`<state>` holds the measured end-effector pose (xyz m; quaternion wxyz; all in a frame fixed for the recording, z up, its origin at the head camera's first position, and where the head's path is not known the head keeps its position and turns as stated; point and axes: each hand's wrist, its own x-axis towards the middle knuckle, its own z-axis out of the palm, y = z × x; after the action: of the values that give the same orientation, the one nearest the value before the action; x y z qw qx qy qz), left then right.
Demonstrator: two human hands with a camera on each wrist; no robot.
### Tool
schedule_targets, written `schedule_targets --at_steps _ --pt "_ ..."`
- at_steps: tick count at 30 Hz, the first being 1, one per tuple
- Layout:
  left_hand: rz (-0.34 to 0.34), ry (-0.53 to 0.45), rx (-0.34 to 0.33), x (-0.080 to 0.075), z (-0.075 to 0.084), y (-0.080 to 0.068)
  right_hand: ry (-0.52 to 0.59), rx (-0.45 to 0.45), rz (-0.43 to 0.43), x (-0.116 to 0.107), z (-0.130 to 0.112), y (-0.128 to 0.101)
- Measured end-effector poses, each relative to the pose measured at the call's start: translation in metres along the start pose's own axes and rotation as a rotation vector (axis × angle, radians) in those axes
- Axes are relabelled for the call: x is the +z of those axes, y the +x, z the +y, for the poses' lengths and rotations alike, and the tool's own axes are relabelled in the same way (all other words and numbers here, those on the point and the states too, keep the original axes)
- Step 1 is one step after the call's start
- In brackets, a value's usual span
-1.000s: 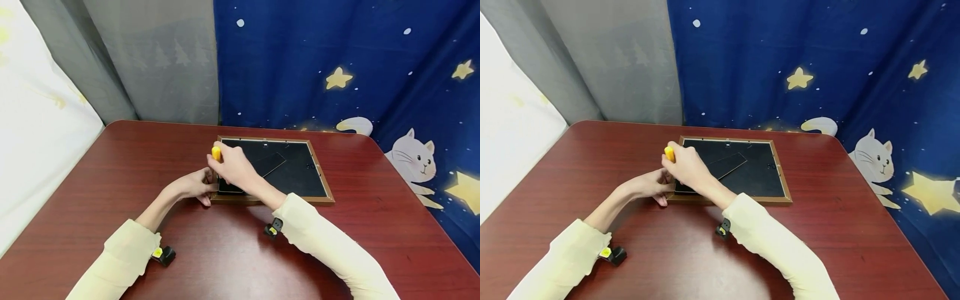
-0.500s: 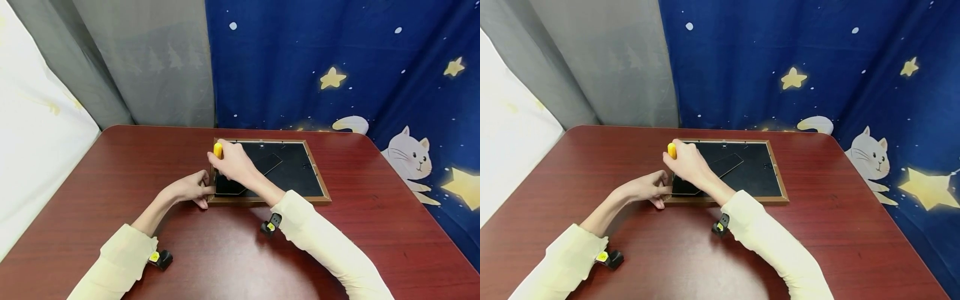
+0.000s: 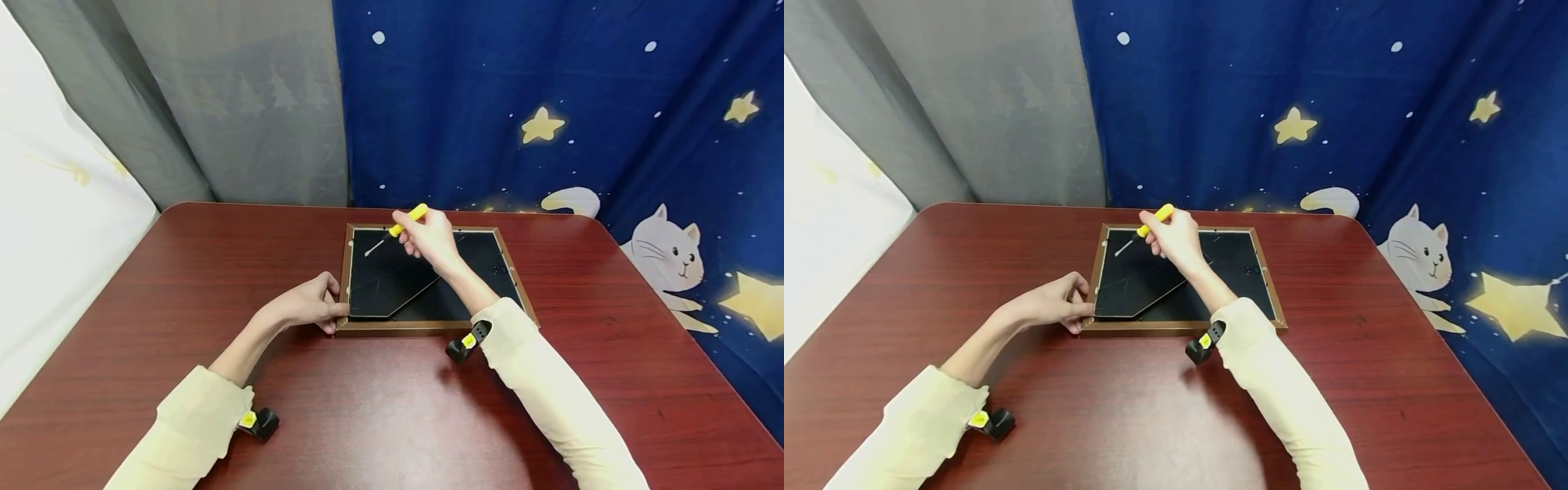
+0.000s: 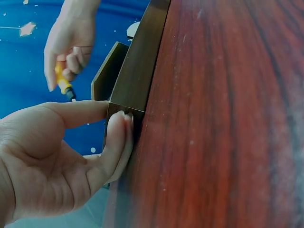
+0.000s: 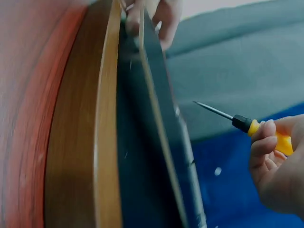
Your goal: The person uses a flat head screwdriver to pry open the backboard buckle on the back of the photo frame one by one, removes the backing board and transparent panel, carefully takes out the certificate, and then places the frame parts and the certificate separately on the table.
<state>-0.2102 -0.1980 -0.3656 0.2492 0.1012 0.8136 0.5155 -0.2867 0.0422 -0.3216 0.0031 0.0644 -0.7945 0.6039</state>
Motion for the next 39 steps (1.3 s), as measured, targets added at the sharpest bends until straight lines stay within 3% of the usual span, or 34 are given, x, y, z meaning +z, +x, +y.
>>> schedule_targets --at_steps 5,12,18,23,29,39 --pt "0.054 0.063 0.022 0.000 0.002 0.001 0.159 0.077 0.039 -0.003 0.019 0.010" --pt "0.094 0.130 0.058 0.002 0.000 0.007 0.317 0.163 0.059 0.010 0.036 0.022" --pt "0.073 0.121 0.047 0.001 -0.001 0.009 0.413 0.162 0.065 0.024 0.038 0.030" --pt "0.065 0.122 0.025 0.001 0.002 0.011 0.430 0.152 0.064 0.031 0.037 0.035" --pt "0.055 0.116 0.006 0.002 0.005 0.013 0.342 0.127 0.056 0.036 0.032 0.038" --pt "0.002 0.118 0.016 0.000 0.008 0.012 -0.099 -0.107 0.048 0.048 0.012 0.039"
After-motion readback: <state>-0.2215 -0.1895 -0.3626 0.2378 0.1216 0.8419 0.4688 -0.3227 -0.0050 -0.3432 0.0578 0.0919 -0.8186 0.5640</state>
